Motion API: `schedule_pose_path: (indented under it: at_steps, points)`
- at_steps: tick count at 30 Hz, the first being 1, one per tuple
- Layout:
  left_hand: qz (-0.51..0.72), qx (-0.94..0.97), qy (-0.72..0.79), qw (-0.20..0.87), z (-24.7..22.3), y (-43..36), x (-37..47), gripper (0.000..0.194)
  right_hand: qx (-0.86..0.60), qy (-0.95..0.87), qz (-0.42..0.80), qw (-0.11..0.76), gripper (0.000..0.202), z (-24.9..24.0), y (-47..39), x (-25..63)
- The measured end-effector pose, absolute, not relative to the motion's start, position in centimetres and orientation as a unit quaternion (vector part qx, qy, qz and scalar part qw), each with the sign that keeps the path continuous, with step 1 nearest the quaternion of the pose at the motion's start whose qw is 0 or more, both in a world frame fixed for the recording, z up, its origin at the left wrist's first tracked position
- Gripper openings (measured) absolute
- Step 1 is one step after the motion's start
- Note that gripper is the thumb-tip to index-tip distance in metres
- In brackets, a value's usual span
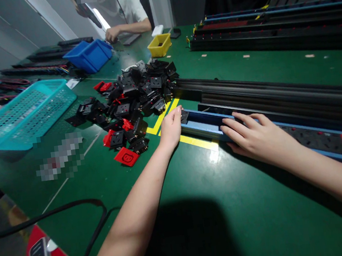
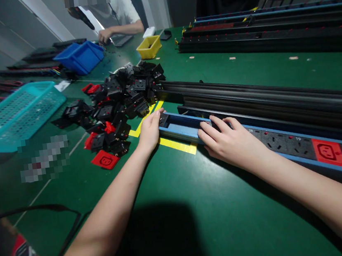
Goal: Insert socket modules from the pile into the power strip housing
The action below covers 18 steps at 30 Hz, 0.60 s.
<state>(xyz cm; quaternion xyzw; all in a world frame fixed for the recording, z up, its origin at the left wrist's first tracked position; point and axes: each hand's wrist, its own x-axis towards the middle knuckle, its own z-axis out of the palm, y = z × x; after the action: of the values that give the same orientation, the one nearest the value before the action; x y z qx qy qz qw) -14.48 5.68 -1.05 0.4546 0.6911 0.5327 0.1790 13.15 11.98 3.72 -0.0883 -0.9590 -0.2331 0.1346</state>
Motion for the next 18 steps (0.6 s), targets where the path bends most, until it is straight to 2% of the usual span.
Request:
schedule_pose_path:
  at_steps: [7,18]
  points:
    - [0.508,0.468,0.702,0.173,-0.73,5.50,-14.41,0.041,-0.088,-0.962,-0.215,0.143,0.036,3.93,12.01,13.12]
    - [0.478,0.473,0.722,0.165,-0.18,5.25,-14.08,0.042,-0.099,-0.957,-0.227,0.148,0.046,3.59,12.37,13.37]
